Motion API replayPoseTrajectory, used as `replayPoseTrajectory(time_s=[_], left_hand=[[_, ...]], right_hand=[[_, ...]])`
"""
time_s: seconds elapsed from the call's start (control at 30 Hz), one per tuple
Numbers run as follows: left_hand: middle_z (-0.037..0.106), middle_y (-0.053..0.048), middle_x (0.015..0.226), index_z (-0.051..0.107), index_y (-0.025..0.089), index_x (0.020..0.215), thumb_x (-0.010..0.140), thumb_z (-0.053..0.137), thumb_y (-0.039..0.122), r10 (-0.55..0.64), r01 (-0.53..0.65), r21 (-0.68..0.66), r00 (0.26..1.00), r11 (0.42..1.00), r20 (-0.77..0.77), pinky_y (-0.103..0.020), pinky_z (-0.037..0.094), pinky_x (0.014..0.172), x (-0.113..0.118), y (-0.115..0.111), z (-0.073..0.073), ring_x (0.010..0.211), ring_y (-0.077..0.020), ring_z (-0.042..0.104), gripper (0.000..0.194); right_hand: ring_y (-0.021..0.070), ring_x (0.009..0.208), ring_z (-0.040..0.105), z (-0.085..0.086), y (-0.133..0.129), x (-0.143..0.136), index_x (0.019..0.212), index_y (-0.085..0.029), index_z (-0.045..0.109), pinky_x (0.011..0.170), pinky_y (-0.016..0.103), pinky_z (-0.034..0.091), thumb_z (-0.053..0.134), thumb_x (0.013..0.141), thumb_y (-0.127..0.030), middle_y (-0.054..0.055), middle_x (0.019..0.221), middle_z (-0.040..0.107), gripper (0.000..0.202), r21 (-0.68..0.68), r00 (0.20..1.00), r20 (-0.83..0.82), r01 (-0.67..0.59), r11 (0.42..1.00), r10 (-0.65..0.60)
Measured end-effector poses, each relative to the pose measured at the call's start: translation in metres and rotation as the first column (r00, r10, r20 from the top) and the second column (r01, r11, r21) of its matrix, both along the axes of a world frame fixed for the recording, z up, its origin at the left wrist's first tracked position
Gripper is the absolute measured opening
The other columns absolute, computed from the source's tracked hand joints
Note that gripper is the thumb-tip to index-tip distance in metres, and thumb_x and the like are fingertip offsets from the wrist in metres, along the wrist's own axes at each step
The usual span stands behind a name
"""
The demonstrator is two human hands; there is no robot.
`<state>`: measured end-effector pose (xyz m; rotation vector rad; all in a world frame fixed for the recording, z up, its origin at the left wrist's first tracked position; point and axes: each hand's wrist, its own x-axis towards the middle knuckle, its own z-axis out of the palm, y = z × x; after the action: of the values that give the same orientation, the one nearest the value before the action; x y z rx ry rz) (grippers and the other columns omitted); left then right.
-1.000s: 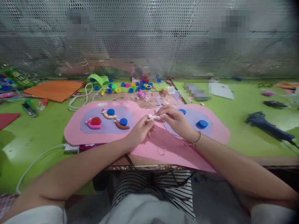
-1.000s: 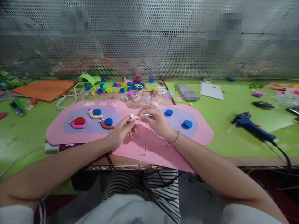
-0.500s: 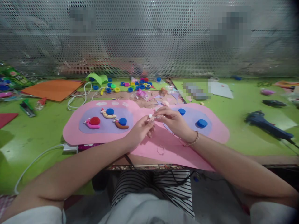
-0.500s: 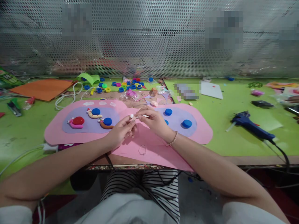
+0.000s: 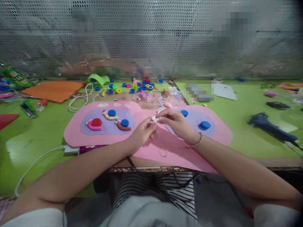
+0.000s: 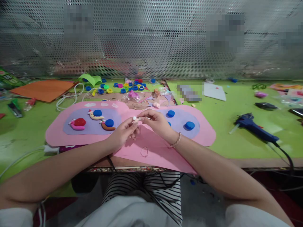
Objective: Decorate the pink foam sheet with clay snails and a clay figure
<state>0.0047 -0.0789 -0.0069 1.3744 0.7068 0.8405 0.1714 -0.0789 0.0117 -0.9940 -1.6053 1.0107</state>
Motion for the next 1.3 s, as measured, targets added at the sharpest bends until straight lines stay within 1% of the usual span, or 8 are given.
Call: replayPoseTrajectory(time_s=[0.13,0.3,0.5,0.63,0.83,1.0,1.1,1.3], left_hand=[[0.051,0.003,0.064,0.049,0.016,0.1,0.083,0.044,0.047,-0.007,0.009,0.046,0.999,0.999,-0.037,-0.019,0.036,0.048,-0.0017,-0.0009,0.0023,0.047,-0.0047,0.044,0.035],[0.051,0.003,0.064,0.049,0.017,0.098,0.082,0.045,0.047,-0.006,0.007,0.023,0.999,1.0,-0.04,-0.019,0.036,0.047,-0.0013,-0.0003,-0.0001,0.047,-0.0048,0.044,0.035],[0.051,0.004,0.063,0.049,0.017,0.102,0.082,0.046,0.046,0.001,-0.001,-0.008,1.0,1.0,0.007,-0.02,0.038,0.048,0.0002,0.0005,-0.0023,0.045,-0.0043,0.043,0.035],[0.051,0.004,0.063,0.049,0.016,0.1,0.082,0.047,0.046,-0.009,0.009,-0.01,1.0,1.0,0.004,-0.019,0.037,0.048,0.0003,0.0003,-0.0011,0.045,-0.0042,0.043,0.035],[0.051,0.003,0.063,0.049,0.016,0.1,0.083,0.045,0.046,-0.016,0.016,0.02,1.0,1.0,-0.006,-0.019,0.038,0.048,-0.0004,-0.0004,0.0008,0.047,-0.005,0.047,0.035],[0.051,0.003,0.065,0.048,0.014,0.099,0.083,0.043,0.046,-0.031,0.032,0.029,0.999,0.999,-0.025,-0.019,0.038,0.049,-0.0021,-0.003,0.0058,0.047,-0.0048,0.047,0.035],[0.051,0.002,0.067,0.046,0.014,0.101,0.083,0.042,0.047,-0.049,0.05,0.064,0.999,0.997,-0.024,-0.02,0.038,0.049,-0.0021,-0.0028,0.0067,0.049,-0.0053,0.048,0.038],[0.05,0.002,0.067,0.045,0.014,0.106,0.084,0.042,0.046,-0.072,0.073,0.083,0.997,0.994,-0.015,-0.02,0.039,0.05,-0.0028,-0.0027,0.0058,0.049,-0.0048,0.047,0.039]], right_hand=[[0.0115,0.072,0.055,0.0011,0.0,0.0001,0.082,-0.017,0.061,0.068,0.028,0.045,0.063,0.075,-0.028,0.002,0.079,0.06,0.013,0.003,1.0,-0.013,-0.007,1.0,0.007],[0.0107,0.072,0.054,0.0014,-0.0004,-0.0007,0.081,-0.017,0.062,0.067,0.027,0.045,0.066,0.072,-0.027,0.001,0.078,0.06,0.014,-0.029,0.999,-0.035,-0.005,1.0,0.004],[0.0091,0.074,0.056,-0.0002,-0.0012,-0.0014,0.082,-0.019,0.062,0.07,0.025,0.046,0.056,0.08,-0.034,0.001,0.083,0.06,0.016,-0.127,0.979,-0.199,-0.056,0.99,0.03],[0.0098,0.072,0.056,0.001,-0.0013,-0.002,0.083,-0.018,0.061,0.069,0.026,0.047,0.063,0.075,-0.032,0.001,0.08,0.06,0.016,-0.104,0.99,-0.137,-0.046,0.993,0.032],[0.0107,0.073,0.056,0.0027,-0.0011,-0.0024,0.083,-0.017,0.06,0.07,0.028,0.047,0.064,0.073,-0.032,0.002,0.08,0.061,0.019,-0.088,0.995,-0.088,-0.056,0.995,0.049],[0.0109,0.073,0.058,0.0027,-0.0014,-0.0035,0.085,-0.018,0.063,0.07,0.028,0.048,0.064,0.074,-0.034,0.002,0.082,0.062,0.019,-0.149,0.986,-0.16,-0.066,0.987,0.041],[0.0125,0.075,0.06,0.0009,-0.0002,-0.0033,0.087,-0.019,0.066,0.073,0.03,0.05,0.067,0.072,-0.033,0.003,0.083,0.065,0.021,-0.195,0.984,-0.163,-0.098,0.976,0.066],[0.0137,0.072,0.062,-0.0028,0.0004,-0.0021,0.089,-0.021,0.069,0.075,0.033,0.051,0.067,0.071,-0.035,0.004,0.081,0.068,0.024,-0.197,0.978,-0.197,-0.105,0.975,0.066]])
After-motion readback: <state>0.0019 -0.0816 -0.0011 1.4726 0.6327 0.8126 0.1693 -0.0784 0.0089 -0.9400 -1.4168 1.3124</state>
